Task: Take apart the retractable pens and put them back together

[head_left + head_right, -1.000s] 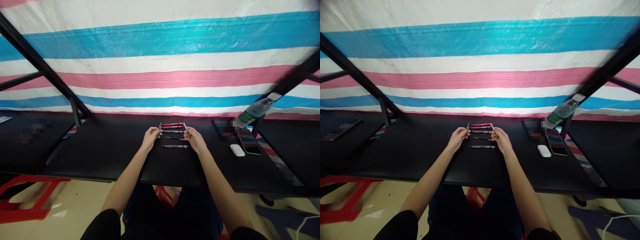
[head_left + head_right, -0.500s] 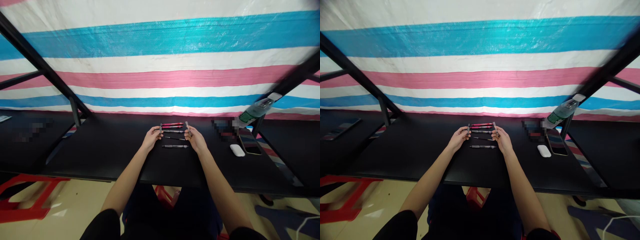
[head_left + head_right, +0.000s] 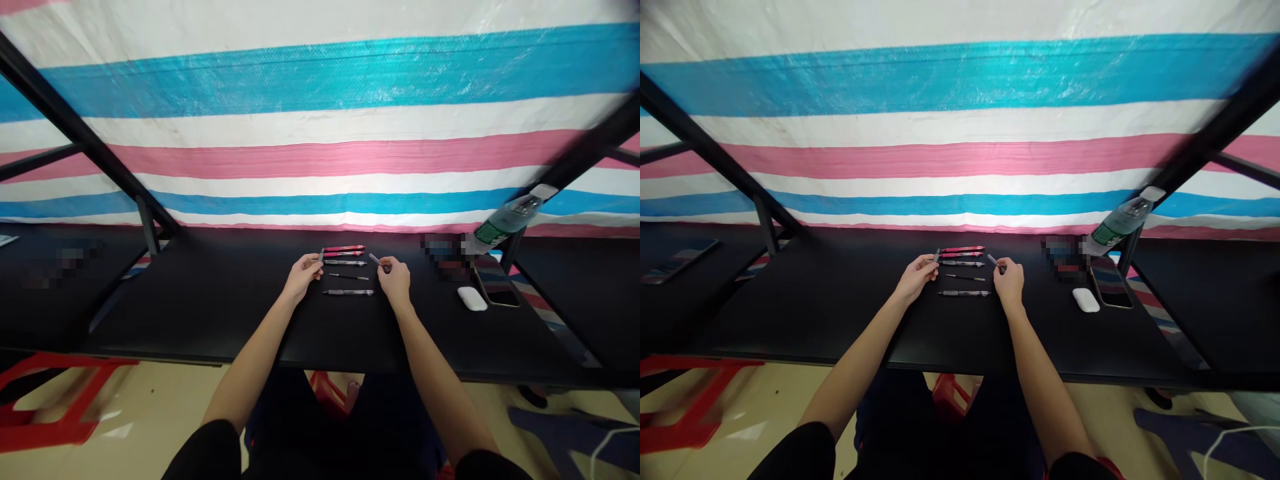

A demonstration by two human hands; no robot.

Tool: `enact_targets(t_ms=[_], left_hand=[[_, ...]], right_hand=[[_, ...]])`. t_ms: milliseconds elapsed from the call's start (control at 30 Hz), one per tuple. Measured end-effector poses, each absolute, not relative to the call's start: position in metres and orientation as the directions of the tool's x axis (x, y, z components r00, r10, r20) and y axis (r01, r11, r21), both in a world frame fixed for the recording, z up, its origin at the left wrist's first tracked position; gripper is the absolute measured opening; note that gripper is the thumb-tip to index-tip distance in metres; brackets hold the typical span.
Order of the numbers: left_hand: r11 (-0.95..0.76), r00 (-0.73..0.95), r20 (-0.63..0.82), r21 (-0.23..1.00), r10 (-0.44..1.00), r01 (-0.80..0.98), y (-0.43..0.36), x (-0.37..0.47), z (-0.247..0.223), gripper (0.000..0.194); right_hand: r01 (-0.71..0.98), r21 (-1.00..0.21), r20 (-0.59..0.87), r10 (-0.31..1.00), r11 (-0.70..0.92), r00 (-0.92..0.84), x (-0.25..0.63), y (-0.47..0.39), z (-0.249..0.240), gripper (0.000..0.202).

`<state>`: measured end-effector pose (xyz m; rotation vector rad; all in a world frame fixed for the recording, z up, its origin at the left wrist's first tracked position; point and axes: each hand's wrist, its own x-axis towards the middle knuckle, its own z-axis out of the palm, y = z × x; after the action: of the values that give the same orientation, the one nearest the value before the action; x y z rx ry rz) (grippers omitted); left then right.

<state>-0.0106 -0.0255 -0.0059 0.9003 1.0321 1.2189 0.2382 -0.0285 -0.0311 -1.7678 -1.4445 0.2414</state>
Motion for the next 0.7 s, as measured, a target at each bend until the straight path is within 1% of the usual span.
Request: enact_targets(t_ms=[133, 200, 300, 400, 467, 500, 533, 600, 667, 700], left_hand=[[0.133, 0.053, -0.124, 0.952, 0.991, -0.276, -0.025, -0.010, -0.006, 0.033], [0.130, 0.058, -0.118, 0.955, 0.991, -0.266, -0.025, -0.010, -0.006, 0.032], [0.127, 0.062, -0.114, 0.957, 0.992, -0.262, -0.025, -0.011, -0.006, 0.031], [0.126, 0.075, -0.111, 0.959, 0.991, -0.255, -0.023, -0.011, -0.007, 0.032], [0.121, 0.084, -0.104, 0.962, 0.991, -0.247, -0.022, -0.012, -0.008, 0.032], [0.119, 0.088, -0.100, 0.963, 0.991, -0.241, -0.022, -0.012, -0.009, 0.031], [0.117, 0.092, -0.098, 0.965, 0.991, -0.235, -0.021, -0.012, -0.009, 0.031], [0.114, 0.097, -0.094, 0.968, 0.991, -0.225, -0.021, -0.012, -0.010, 0.031], [0.113, 0.095, -0.094, 0.969, 0.991, -0.218, -0.021, -0.012, -0.009, 0.030], [0.114, 0.094, -0.096, 0.971, 0.991, -0.212, -0.021, -0.012, -0.009, 0.030]], right_hand=[[0.800, -0.598, 0.412, 0.872, 0.041, 0.263, 0.238, -0.027, -0.037, 0.014], [0.813, -0.580, 0.428, 0.866, 0.044, 0.258, 0.238, -0.027, -0.039, 0.013], [0.796, -0.603, 0.424, 0.864, 0.048, 0.270, 0.240, -0.026, -0.038, 0.013], [0.726, -0.682, 0.431, 0.851, 0.090, 0.299, 0.240, -0.025, -0.027, 0.015], [0.630, -0.761, 0.440, 0.837, 0.156, 0.324, 0.235, -0.030, -0.007, 0.016], [0.557, -0.806, 0.434, 0.840, 0.200, 0.327, 0.231, -0.037, 0.008, 0.017], [0.458, -0.852, 0.412, 0.863, 0.252, 0.291, 0.226, -0.047, 0.027, 0.017], [0.235, -0.898, 0.403, 0.909, 0.372, 0.103, 0.212, -0.076, 0.073, 0.017], [0.026, -0.888, 0.453, 0.885, 0.458, -0.111, 0.198, -0.113, 0.122, 0.014], [-0.068, -0.880, 0.474, 0.853, 0.471, -0.219, 0.192, -0.133, 0.144, 0.016]])
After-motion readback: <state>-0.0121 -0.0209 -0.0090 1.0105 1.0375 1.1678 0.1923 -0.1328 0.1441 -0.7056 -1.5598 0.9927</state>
